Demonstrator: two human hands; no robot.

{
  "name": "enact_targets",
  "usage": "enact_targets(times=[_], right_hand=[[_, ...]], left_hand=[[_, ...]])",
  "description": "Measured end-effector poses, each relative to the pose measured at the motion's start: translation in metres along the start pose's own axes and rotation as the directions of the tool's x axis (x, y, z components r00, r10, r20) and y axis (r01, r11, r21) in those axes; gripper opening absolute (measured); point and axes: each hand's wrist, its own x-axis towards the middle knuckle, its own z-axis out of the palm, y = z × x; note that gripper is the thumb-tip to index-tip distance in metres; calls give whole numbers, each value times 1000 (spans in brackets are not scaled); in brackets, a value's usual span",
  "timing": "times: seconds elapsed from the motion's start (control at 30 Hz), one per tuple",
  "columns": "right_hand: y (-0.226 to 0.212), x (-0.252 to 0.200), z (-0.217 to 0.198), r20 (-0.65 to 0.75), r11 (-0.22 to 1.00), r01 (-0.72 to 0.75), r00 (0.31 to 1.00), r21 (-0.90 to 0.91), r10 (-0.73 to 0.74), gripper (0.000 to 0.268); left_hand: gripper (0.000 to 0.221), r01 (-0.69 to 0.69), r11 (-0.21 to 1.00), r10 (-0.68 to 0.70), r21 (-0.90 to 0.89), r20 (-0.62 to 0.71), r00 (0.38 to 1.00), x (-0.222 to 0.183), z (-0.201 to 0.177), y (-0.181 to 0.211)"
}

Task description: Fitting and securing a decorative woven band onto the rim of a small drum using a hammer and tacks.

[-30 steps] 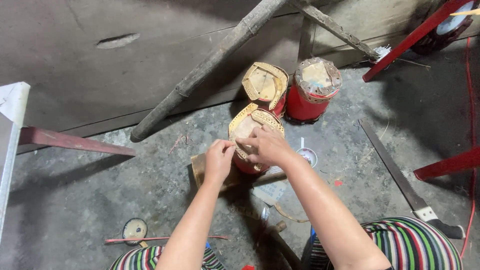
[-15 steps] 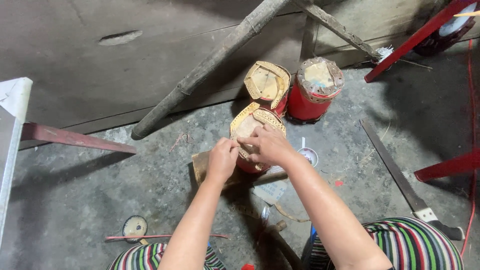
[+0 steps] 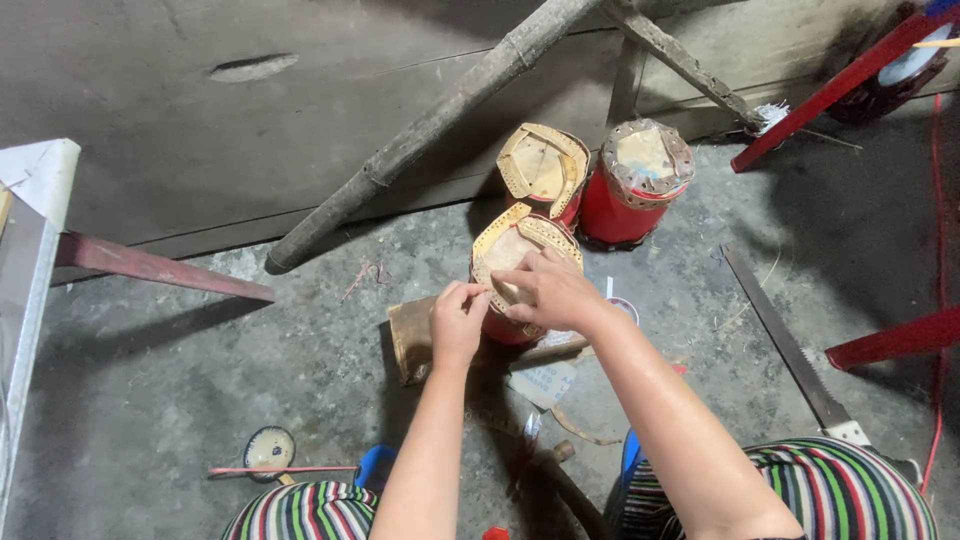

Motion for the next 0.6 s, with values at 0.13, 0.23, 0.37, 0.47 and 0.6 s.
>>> enact_targets(times=[0.13,0.23,0.37,0.47,0.6], right_hand=[[7,-18,13,-221,999,24,975,29,-17,54],[-24,-58,23,-608,981,194,782,32,-134,19],[-66,-106,59,244,935,2,965,356,-95,31],[-52,-120,118,739,974,-223,660,24,133,46],[-3,-157,254,876,932,-352,417,-92,244,50]], left_hand=[[7,10,1000,-10,19,-7,1000,1,2,2],[5,50,997,-50,55,-2,999,2,1,4],[6,34,999,-34,23,16,999,2,-4,19],[11,42,999,-43,11,40,998,2,-2,22],[15,76,997,-78,30,49,996,2,-7,29]])
